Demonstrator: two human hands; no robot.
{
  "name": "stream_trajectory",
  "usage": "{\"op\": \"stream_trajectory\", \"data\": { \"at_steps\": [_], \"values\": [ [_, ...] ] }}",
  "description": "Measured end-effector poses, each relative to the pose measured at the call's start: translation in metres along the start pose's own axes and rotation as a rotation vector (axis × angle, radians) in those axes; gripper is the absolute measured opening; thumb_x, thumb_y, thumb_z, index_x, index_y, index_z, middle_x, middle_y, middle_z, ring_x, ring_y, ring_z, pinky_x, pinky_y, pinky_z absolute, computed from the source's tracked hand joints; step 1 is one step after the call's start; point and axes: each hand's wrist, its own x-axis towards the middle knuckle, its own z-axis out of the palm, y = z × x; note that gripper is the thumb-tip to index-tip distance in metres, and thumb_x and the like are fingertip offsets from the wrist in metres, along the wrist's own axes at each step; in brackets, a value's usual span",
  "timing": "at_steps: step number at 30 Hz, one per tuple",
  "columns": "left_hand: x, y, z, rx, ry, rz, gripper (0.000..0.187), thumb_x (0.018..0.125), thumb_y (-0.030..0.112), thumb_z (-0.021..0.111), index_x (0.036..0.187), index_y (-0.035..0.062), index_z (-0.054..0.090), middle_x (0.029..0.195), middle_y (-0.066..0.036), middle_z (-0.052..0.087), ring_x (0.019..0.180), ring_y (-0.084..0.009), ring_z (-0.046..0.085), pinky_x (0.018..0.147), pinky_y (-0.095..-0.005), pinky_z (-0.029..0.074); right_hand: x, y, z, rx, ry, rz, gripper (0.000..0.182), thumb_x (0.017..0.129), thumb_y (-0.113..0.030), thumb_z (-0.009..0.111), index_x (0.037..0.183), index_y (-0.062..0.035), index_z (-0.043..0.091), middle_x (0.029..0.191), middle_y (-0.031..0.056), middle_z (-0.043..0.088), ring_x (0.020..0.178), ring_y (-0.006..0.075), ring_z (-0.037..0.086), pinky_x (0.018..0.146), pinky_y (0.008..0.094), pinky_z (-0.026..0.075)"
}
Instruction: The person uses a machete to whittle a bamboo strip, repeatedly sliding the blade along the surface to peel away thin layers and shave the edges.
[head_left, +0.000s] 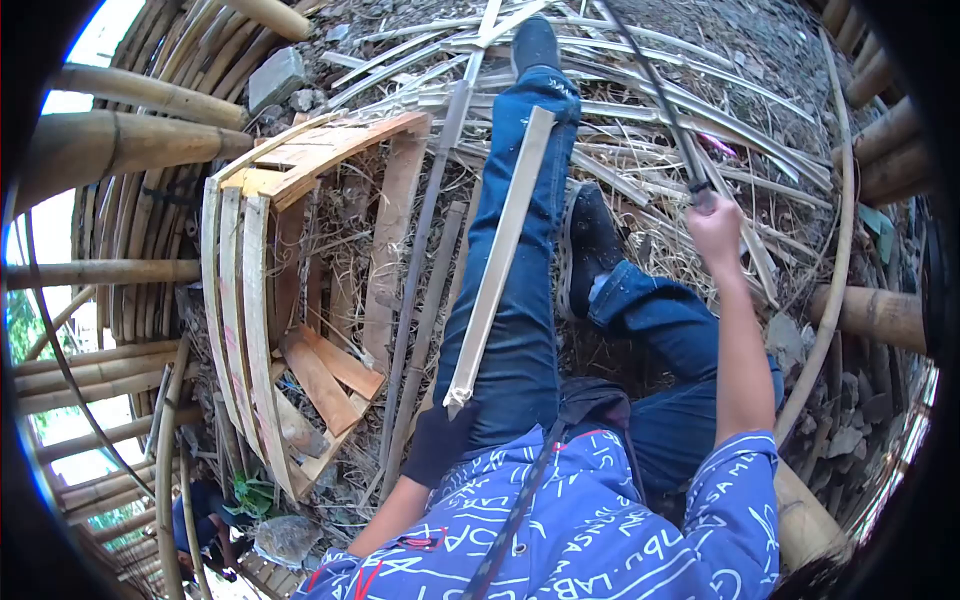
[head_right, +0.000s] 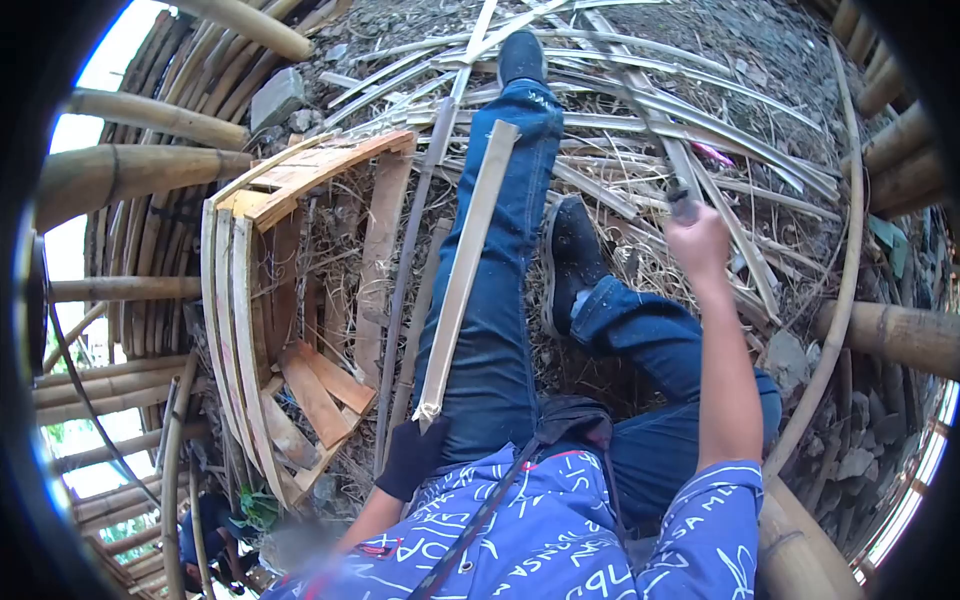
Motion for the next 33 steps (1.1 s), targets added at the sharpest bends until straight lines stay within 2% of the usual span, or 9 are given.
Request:
{"op": "stream_trajectory", "data": {
  "at_steps": [2,4,8,9,11,18,27,31,33],
  "values": [
    [0.002,0.003,0.001,-0.059,-0.009,-0.033,0.024,0.09,0.03,0.057,0.09,0.0068,0.065,0.064,-0.021,0.058,0.059,-0.0384,0.06,0.052,-0.0457,0.045,-0.024,-0.023,0.005,0.092,-0.017,-0.1,0.012,0.068,-0.014,0.062,0.069,-0.0017,0.062,0.061,0.0156,0.061,0.058,0.0267,0.063,0.057,0.0357,0.049],
    [0.002,0.004,0.007,-0.118,0.052,-0.243,0.034,0.089,0.033,0.058,0.087,-0.0005,0.062,0.063,-0.024,0.058,0.062,-0.0424,0.059,0.053,-0.0481,0.045,-0.044,-0.049,0.012,0.101,-0.076,-0.201,0.012,0.069,-0.014,0.061,0.068,-0.0022,0.06,0.061,0.015,0.062,0.058,0.0283,0.064,0.056,0.0371,0.049],
    [0.0,-0.001,0.014,-0.053,0.116,-0.167,0.041,0.087,0.035,0.061,0.08,-0.005,0.057,0.06,-0.025,0.057,0.063,-0.0437,0.06,0.054,-0.0485,0.045,-0.057,-0.099,0.022,-0.178,-0.132,-0.515,0.013,0.069,-0.017,0.062,0.069,-0.0046,0.058,0.062,0.0149,0.062,0.06,0.0311,0.065,0.056,0.0399,0.051],
    [-0.001,-0.001,0.015,-0.047,0.117,-0.169,0.041,0.087,0.035,0.061,0.08,-0.005,0.057,0.06,-0.025,0.057,0.063,-0.0437,0.06,0.054,-0.0485,0.045,-0.057,-0.104,0.026,-0.172,-0.133,-0.512,0.013,0.069,-0.017,0.062,0.069,-0.0046,0.058,0.062,0.0149,0.062,0.06,0.0311,0.065,0.056,0.0399,0.051],
    [-0.003,-0.001,0.017,-0.023,0.13,-0.133,0.041,0.086,0.035,0.063,0.081,-0.0048,0.057,0.059,-0.025,0.056,0.06,-0.0436,0.059,0.052,-0.0487,0.045,-0.048,-0.11,0.036,-0.372,-0.276,-0.605,0.015,0.068,-0.019,0.063,0.072,-0.0053,0.058,0.065,0.0159,0.063,0.063,0.0307,0.066,0.058,0.0397,0.053],
    [0.0,0.013,0.02,-0.031,0.223,-0.211,0.04,0.084,0.036,0.065,0.082,-0.0035,0.06,0.061,-0.024,0.058,0.06,-0.0412,0.06,0.052,-0.0458,0.045,-0.015,-0.101,0.057,-0.508,-0.357,-0.545,0.025,0.061,-0.021,0.069,0.078,-0.0055,0.061,0.077,0.0171,0.067,0.074,0.031,0.067,0.067,0.0393,0.054],
    [0.004,0.02,0.014,-0.104,0.188,-0.239,0.04,0.083,0.036,0.066,0.083,-0.0037,0.063,0.065,-0.024,0.06,0.063,-0.0394,0.062,0.055,-0.043,0.047,0.012,-0.091,0.064,-0.531,-0.271,-0.591,0.022,0.062,-0.02,0.07,0.077,-0.0069,0.061,0.073,0.0149,0.067,0.072,0.0302,0.068,0.067,0.0393,0.054],
    [0.0,0.015,0.015,-0.166,0.18,-0.259,0.039,0.082,0.035,0.067,0.084,-0.0036,0.063,0.065,-0.024,0.06,0.063,-0.0396,0.062,0.055,-0.0428,0.046,0.056,-0.075,0.058,-0.749,-0.177,-0.239,0.025,0.072,-0.022,0.064,0.09,-0.0057,0.065,0.088,0.0207,0.066,0.081,0.0325,0.068,0.071,0.0412,0.055],
    [-0.004,0.006,0.017,-0.224,0.161,-0.306,0.04,0.082,0.035,0.067,0.084,-0.0039,0.063,0.064,-0.024,0.06,0.063,-0.04,0.062,0.055,-0.0432,0.046,0.096,-0.056,0.033,-0.632,-0.164,-0.007,0.027,0.076,-0.024,0.061,0.096,-0.0058,0.065,0.097,0.0219,0.065,0.089,0.0331,0.066,0.079,0.0426,0.053]
  ]
}}
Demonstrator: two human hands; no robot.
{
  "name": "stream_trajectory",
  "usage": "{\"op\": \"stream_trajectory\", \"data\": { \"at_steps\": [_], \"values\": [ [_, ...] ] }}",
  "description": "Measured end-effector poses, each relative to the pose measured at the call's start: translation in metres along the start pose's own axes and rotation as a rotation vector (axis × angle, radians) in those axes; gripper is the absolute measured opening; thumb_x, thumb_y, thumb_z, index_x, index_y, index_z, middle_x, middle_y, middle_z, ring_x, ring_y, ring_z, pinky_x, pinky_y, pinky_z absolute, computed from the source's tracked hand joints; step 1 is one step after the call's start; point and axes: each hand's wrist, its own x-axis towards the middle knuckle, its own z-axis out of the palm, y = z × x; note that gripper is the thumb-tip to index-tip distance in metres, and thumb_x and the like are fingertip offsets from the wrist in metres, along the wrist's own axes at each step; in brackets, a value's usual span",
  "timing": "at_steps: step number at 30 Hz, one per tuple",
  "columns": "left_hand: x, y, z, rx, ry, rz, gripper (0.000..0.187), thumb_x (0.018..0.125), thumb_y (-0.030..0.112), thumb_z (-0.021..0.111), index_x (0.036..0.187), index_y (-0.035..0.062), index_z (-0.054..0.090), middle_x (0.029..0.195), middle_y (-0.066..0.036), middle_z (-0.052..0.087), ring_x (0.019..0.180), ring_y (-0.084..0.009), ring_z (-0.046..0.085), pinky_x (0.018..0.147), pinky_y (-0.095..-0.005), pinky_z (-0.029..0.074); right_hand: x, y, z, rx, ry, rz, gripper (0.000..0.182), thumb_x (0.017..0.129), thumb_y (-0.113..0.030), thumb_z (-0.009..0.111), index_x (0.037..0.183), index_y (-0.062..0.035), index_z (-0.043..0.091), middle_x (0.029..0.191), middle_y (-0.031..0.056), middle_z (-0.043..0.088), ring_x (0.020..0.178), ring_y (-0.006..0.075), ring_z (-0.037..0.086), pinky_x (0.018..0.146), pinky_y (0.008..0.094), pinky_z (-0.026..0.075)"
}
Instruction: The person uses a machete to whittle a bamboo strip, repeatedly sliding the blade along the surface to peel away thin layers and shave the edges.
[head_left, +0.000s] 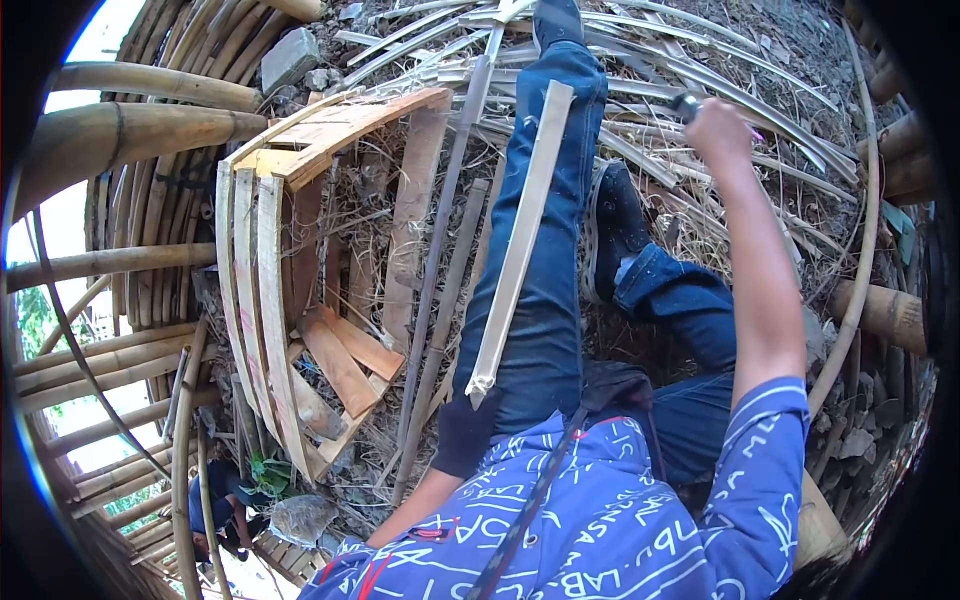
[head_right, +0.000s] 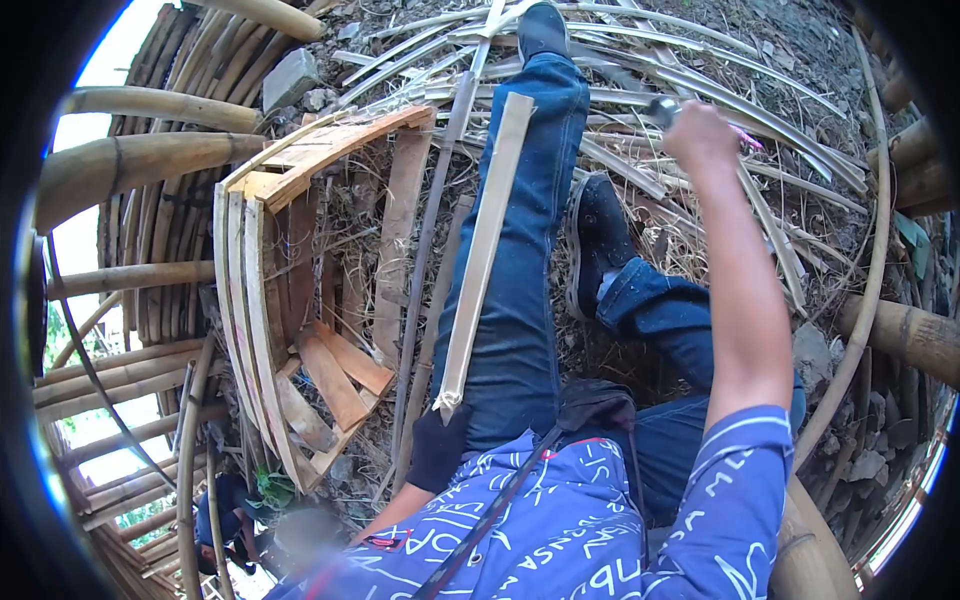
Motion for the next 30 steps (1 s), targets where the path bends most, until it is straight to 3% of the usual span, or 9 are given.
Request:
{"op": "stream_trajectory", "data": {
  "at_steps": [4,8,11,15,17,20,21,23,30],
  "values": [
    [0.007,0.003,-0.002,0.119,0.033,0.063,0.041,0.081,0.036,0.067,0.082,-0.0046,0.062,0.063,-0.025,0.058,0.063,-0.0405,0.061,0.054,-0.0441,0.046,-0.005,0.063,-0.012,0.067,0.087,0.175,0.03,0.077,-0.026,0.06,0.098,-0.005,0.065,0.102,0.021,0.065,0.096,0.036,0.063,0.086,0.0458,0.049],
    [0.01,-0.005,-0.001,0.151,-0.022,0.074,0.038,0.082,0.037,0.066,0.081,-0.001,0.063,0.061,-0.023,0.058,0.06,-0.0396,0.06,0.051,-0.0458,0.044,-0.04,0.102,0.019,0.179,0.059,0.185,0.027,0.075,-0.027,0.062,0.088,-0.0046,0.066,0.089,0.0228,0.066,0.087,0.0395,0.063,0.076,0.0478,0.049],
    [0.011,-0.011,-0.004,0.285,-0.03,0.347,0.026,0.085,0.03,0.064,0.083,0.004,0.066,0.058,-0.019,0.056,0.054,-0.037,0.058,0.048,-0.0437,0.044,-0.084,0.088,0.035,0.395,0.242,-0.055,0.018,0.074,-0.022,0.062,0.075,-0.0037,0.064,0.071,0.0185,0.064,0.067,0.0387,0.063,0.061,0.0461,0.049],
    [0.009,-0.01,-0.003,0.403,-0.038,0.412,0.02,0.086,0.027,0.063,0.086,0.0078,0.067,0.057,-0.018,0.056,0.053,-0.0355,0.058,0.047,-0.0425,0.043,-0.129,0.023,0.011,0.386,0.394,-0.427,0.01,0.069,-0.013,0.061,0.067,-0.0066,0.053,0.061,0.0133,0.06,0.061,0.0322,0.063,0.054,0.0438,0.048],
    [0.008,-0.005,-0.002,0.26,-0.029,0.242,0.02,0.086,0.027,0.063,0.089,0.0075,0.066,0.058,-0.018,0.056,0.054,-0.0363,0.059,0.047,-0.0429,0.044,-0.138,-0.01,-0.006,0.362,0.372,-0.587,0.011,0.066,-0.011,0.062,0.067,-0.007,0.052,0.063,0.0123,0.061,0.061,0.0312,0.064,0.054,0.0418,0.049],
    [0.007,-0.015,-0.003,0.359,-0.043,0.405,0.027,0.085,0.03,0.064,0.09,0.0032,0.064,0.061,-0.021,0.058,0.057,-0.039,0.059,0.049,-0.0444,0.044,-0.133,-0.043,-0.007,0.21,0.236,-0.725,0.011,0.064,-0.012,0.063,0.069,-0.007,0.054,0.064,0.0127,0.062,0.061,0.0312,0.064,0.056,0.0411,0.05],
    [0.007,-0.012,-0.003,0.364,-0.037,0.408,0.027,0.085,0.03,0.064,0.09,0.0032,0.064,0.061,-0.021,0.058,0.057,-0.039,0.059,0.049,-0.0444,0.044,-0.127,-0.047,-0.004,0.216,0.243,-0.725,0.011,0.064,-0.012,0.063,0.069,-0.007,0.054,0.064,0.0127,0.062,0.061,0.0312,0.064,0.056,0.0411,0.05],
    [0.005,-0.002,0.0,0.169,-0.037,0.095,0.031,0.084,0.031,0.065,0.088,0.0004,0.063,0.064,-0.024,0.059,0.06,-0.0403,0.06,0.051,-0.0452,0.044,-0.112,-0.055,0.002,0.093,0.157,-0.716,0.011,0.067,-0.015,0.061,0.073,-0.0069,0.058,0.068,0.0146,0.064,0.065,0.0302,0.066,0.06,0.0398,0.053],
    [0.003,0.021,-0.006,0.122,-0.024,0.104,0.03,0.085,0.03,0.065,0.087,0.0003,0.063,0.066,-0.022,0.06,0.062,-0.0392,0.061,0.052,-0.0447,0.044,-0.033,-0.025,0.01,-0.157,0.099,-0.31,0.018,0.077,-0.018,0.055,0.086,-0.0048,0.064,0.084,0.0206,0.067,0.079,0.034,0.068,0.071,0.0415,0.055]
  ]
}}
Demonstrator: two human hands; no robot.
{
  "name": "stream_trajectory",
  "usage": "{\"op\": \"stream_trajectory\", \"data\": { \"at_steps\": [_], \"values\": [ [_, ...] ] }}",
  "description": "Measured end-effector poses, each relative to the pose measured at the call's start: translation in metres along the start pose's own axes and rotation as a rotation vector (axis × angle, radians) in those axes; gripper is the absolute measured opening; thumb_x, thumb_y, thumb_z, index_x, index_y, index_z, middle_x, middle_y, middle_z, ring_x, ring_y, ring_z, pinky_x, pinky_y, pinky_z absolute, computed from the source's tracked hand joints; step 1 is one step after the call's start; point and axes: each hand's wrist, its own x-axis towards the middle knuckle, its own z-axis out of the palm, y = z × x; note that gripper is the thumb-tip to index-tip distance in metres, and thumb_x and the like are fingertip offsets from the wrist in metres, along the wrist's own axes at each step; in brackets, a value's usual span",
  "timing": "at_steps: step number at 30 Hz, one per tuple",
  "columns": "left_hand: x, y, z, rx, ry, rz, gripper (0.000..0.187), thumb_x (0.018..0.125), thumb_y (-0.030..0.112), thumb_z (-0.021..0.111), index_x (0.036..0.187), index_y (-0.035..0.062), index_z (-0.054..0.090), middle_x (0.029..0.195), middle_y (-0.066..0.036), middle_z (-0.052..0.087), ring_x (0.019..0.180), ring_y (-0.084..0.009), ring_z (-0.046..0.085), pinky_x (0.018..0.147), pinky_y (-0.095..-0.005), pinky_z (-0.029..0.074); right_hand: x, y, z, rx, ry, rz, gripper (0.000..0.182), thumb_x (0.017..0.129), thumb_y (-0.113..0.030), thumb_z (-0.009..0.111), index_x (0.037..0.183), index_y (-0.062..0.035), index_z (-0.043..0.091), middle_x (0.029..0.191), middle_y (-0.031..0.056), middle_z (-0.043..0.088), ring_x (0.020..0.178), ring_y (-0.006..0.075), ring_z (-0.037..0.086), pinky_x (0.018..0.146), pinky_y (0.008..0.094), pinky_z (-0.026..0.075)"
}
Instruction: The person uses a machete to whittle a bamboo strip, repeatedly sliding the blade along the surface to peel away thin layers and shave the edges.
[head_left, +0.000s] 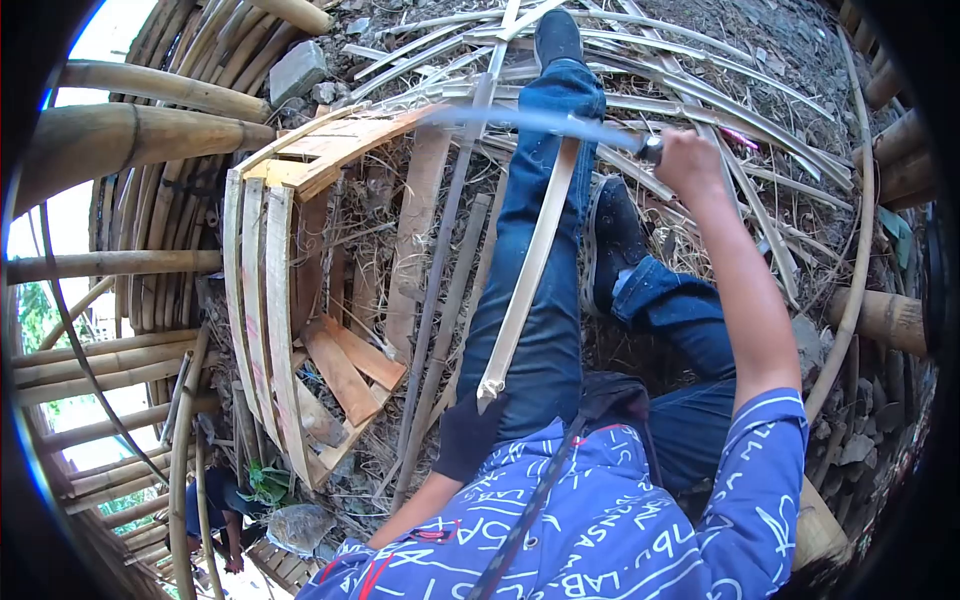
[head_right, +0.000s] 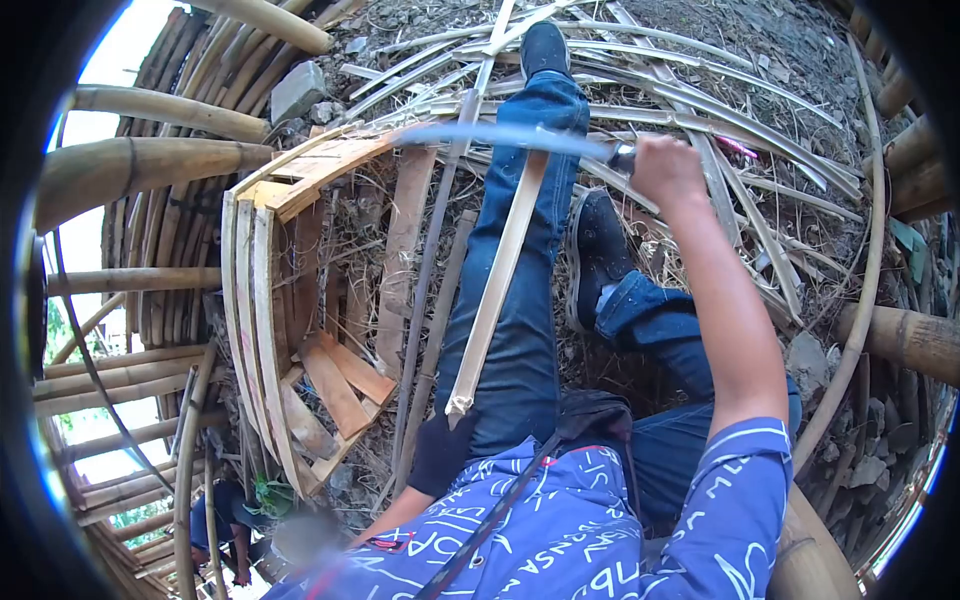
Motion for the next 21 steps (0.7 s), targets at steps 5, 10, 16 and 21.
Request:
{"op": "stream_trajectory", "data": {
  "at_steps": [5,10,16,21],
  "values": [
    [-0.002,-0.03,0.004,0.011,0.037,0.148,0.029,0.084,0.03,0.065,0.09,0.0024,0.065,0.065,-0.022,0.059,0.06,-0.0372,0.061,0.052,-0.044,0.044,0.018,0.075,0.003,0.124,0.042,0.319,0.023,0.078,-0.022,0.057,0.09,-0.0041,0.066,0.089,0.0184,0.068,0.084,0.0343,0.067,0.076,0.0449,0.053],
    [0.009,-0.023,0.004,0.048,-0.069,0.074,0.022,0.086,0.032,0.062,0.088,0.011,0.068,0.064,-0.02,0.059,0.059,-0.0374,0.06,0.051,-0.0441,0.045,-0.038,0.082,0.001,0.224,0.121,0.325,0.024,0.077,-0.027,0.058,0.084,-0.0056,0.066,0.081,0.0202,0.067,0.081,0.0384,0.065,0.072,0.0482,0.051],
    [0.008,-0.025,0.001,0.119,-0.04,0.121,0.027,0.086,0.032,0.062,0.092,0.0065,0.066,0.063,-0.02,0.059,0.06,-0.039,0.06,0.051,-0.0455,0.044,-0.087,0.003,-0.024,0.59,0.232,-0.004,0.011,0.073,-0.017,0.06,0.073,-0.0067,0.059,0.067,0.0188,0.062,0.065,0.0386,0.063,0.058,0.0476,0.049],
    [0.007,-0.023,0.008,0.088,0.005,-0.015,0.028,0.086,0.031,0.061,0.096,0.0047,0.065,0.067,-0.02,0.061,0.063,-0.0391,0.061,0.053,-0.0454,0.045,-0.086,-0.061,-0.053,0.439,0.213,-0.331,0.009,0.069,-0.015,0.061,0.068,-0.007,0.056,0.06,0.0158,0.06,0.062,0.0324,0.065,0.055,0.0412,0.05]
  ]
}}
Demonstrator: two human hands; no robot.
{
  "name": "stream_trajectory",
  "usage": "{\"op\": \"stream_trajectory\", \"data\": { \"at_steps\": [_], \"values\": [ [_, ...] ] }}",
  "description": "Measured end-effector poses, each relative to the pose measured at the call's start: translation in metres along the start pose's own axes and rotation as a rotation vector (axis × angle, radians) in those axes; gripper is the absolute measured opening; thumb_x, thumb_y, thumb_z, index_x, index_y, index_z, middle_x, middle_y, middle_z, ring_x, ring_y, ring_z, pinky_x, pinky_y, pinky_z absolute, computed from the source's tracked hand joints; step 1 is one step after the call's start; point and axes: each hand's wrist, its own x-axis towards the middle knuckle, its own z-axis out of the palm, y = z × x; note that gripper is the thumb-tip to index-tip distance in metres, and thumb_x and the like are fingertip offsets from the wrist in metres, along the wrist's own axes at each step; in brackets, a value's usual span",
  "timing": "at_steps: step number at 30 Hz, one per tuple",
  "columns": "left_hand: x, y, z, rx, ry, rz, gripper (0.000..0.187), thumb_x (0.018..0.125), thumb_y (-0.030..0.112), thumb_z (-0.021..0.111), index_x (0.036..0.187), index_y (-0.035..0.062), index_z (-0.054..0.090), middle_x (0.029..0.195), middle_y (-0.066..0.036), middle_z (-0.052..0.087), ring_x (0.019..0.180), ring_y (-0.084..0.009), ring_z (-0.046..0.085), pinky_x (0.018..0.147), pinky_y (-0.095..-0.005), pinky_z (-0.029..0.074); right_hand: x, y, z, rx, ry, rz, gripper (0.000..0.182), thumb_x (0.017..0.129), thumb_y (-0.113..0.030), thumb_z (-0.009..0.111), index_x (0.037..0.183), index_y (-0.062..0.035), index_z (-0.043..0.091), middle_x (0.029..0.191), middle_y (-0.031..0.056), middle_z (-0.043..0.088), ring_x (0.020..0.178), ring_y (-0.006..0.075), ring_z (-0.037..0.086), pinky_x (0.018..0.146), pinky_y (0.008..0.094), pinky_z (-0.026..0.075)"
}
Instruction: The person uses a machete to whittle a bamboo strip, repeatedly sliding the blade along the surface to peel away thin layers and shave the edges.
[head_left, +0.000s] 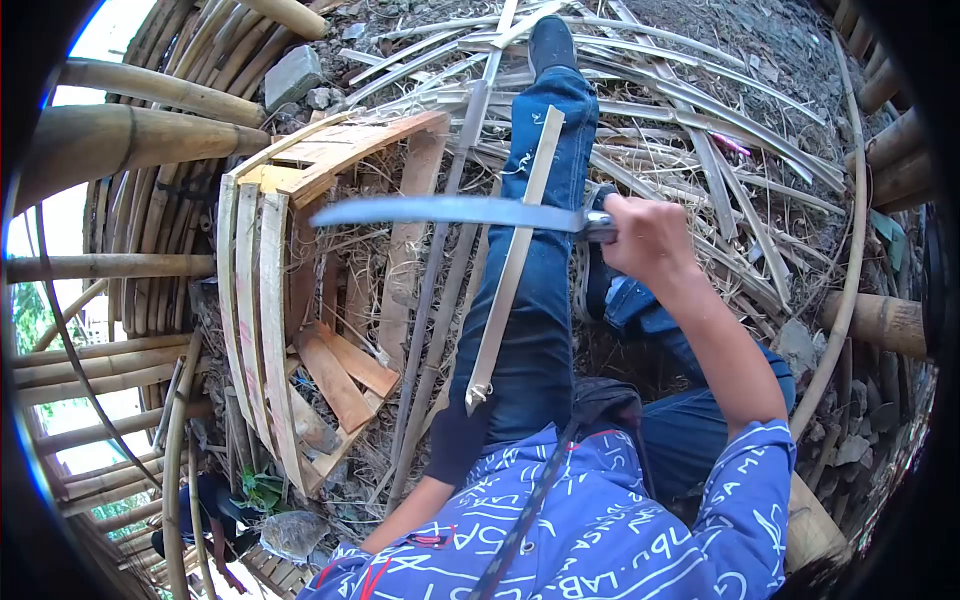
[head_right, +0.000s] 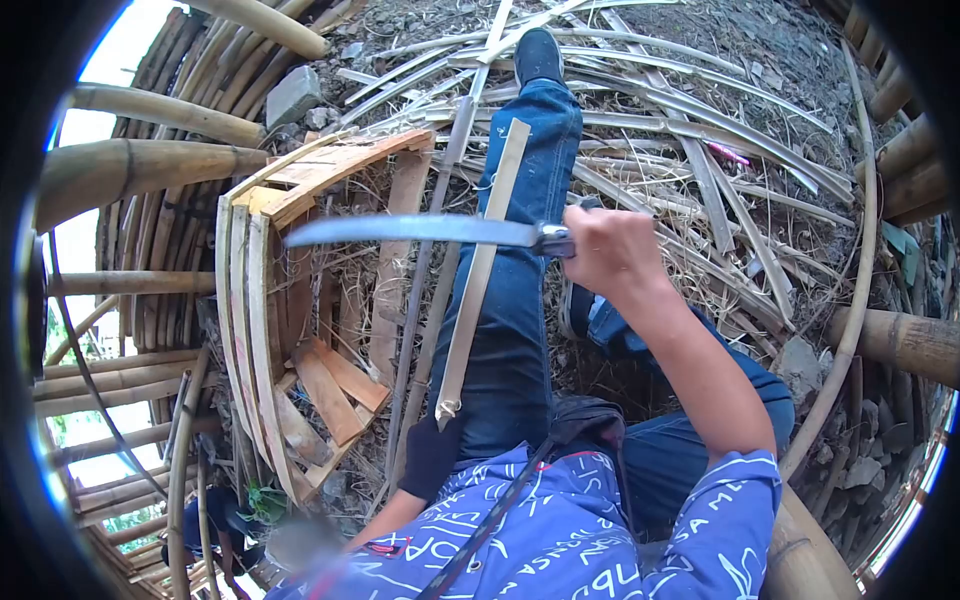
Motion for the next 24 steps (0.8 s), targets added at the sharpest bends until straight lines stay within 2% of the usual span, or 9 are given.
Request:
{"op": "stream_trajectory", "data": {
  "at_steps": [1,4,7,10,13,19,22,24],
  "values": [
    [-0.001,-0.001,0.001,0.006,0.02,-0.027,0.027,0.086,0.03,0.061,0.097,0.0055,0.065,0.069,-0.021,0.062,0.064,-0.0389,0.062,0.054,-0.0454,0.046,0.003,0.0,0.003,0.0,0.004,-0.005,0.009,0.069,-0.015,0.061,0.068,-0.007,0.056,0.06,0.0158,0.06,0.062,0.0324,0.065,0.055,0.0412,0.05],
    [-0.007,0.028,-0.015,-0.041,-0.03,-0.076,0.028,0.086,0.03,0.061,0.097,0.0056,0.065,0.072,-0.022,0.063,0.067,-0.0391,0.062,0.057,-0.0456,0.046,0.021,0.01,0.017,-0.182,-0.194,-0.042,0.01,0.066,-0.014,0.063,0.072,-0.0057,0.059,0.07,0.0157,0.065,0.066,0.031,0.067,0.06,0.0393,0.053],
    [-0.009,0.023,-0.008,-0.013,0.032,-0.042,0.028,0.086,0.032,0.061,0.097,0.0058,0.065,0.072,-0.021,0.063,0.068,-0.0382,0.063,0.059,-0.0449,0.047,0.032,0.031,0.021,-0.211,-0.214,0.024,0.012,0.067,-0.014,0.062,0.075,-0.0056,0.061,0.073,0.017,0.066,0.068,0.0316,0.067,0.062,0.0399,0.054],
    [-0.008,0.028,-0.012,-0.024,0.02,-0.04,0.029,0.086,0.033,0.061,0.098,0.0062,0.065,0.073,-0.021,0.063,0.069,-0.0382,0.063,0.059,-0.0442,0.047,0.044,0.063,0.026,-0.247,-0.179,0.172,0.02,0.067,-0.023,0.065,0.076,-0.0063,0.061,0.073,0.0175,0.065,0.072,0.0337,0.066,0.068,0.043,0.053],
    [-0.004,0.031,-0.013,0.01,-0.02,-0.007,0.03,0.086,0.033,0.06,0.099,0.006,0.064,0.073,-0.021,0.063,0.07,-0.0386,0.063,0.059,-0.0443,0.047,0.045,0.072,0.033,-0.302,-0.252,0.185,0.016,0.069,-0.018,0.062,0.079,-0.0059,0.064,0.078,0.0179,0.067,0.077,0.0319,0.068,0.069,0.0416,0.054],
    [0.001,0.03,-0.012,-0.076,-0.013,0.014,0.031,0.087,0.034,0.06,0.099,0.0056,0.064,0.073,-0.022,0.063,0.071,-0.0392,0.063,0.06,-0.0448,0.047,0.041,0.088,0.042,-0.325,-0.18,0.242,0.02,0.071,-0.022,0.061,0.083,-0.006,0.066,0.081,0.0173,0.068,0.077,0.0331,0.068,0.071,0.0412,0.055],
    [-0.001,0.026,-0.013,-0.1,-0.021,0.046,0.033,0.086,0.036,0.06,0.098,0.0055,0.064,0.074,-0.023,0.063,0.073,-0.0406,0.062,0.061,-0.0455,0.047,0.043,0.097,0.031,-0.37,-0.228,0.377,0.022,0.073,-0.015,0.057,0.089,-0.0043,0.068,0.09,0.0188,0.068,0.085,0.033,0.068,0.076,0.0408,0.055],
    [0.004,0.029,-0.014,-0.083,-0.006,0.075,0.033,0.086,0.036,0.06,0.098,0.0055,0.064,0.075,-0.023,0.063,0.074,-0.041,0.062,0.061,-0.0456,0.047,0.045,0.1,0.019,-0.39,-0.209,0.394,0.022,0.072,-0.014,0.057,0.088,-0.004,0.068,0.092,0.0188,0.068,0.087,0.0328,0.067,0.076,0.0407,0.054]
  ]
}}
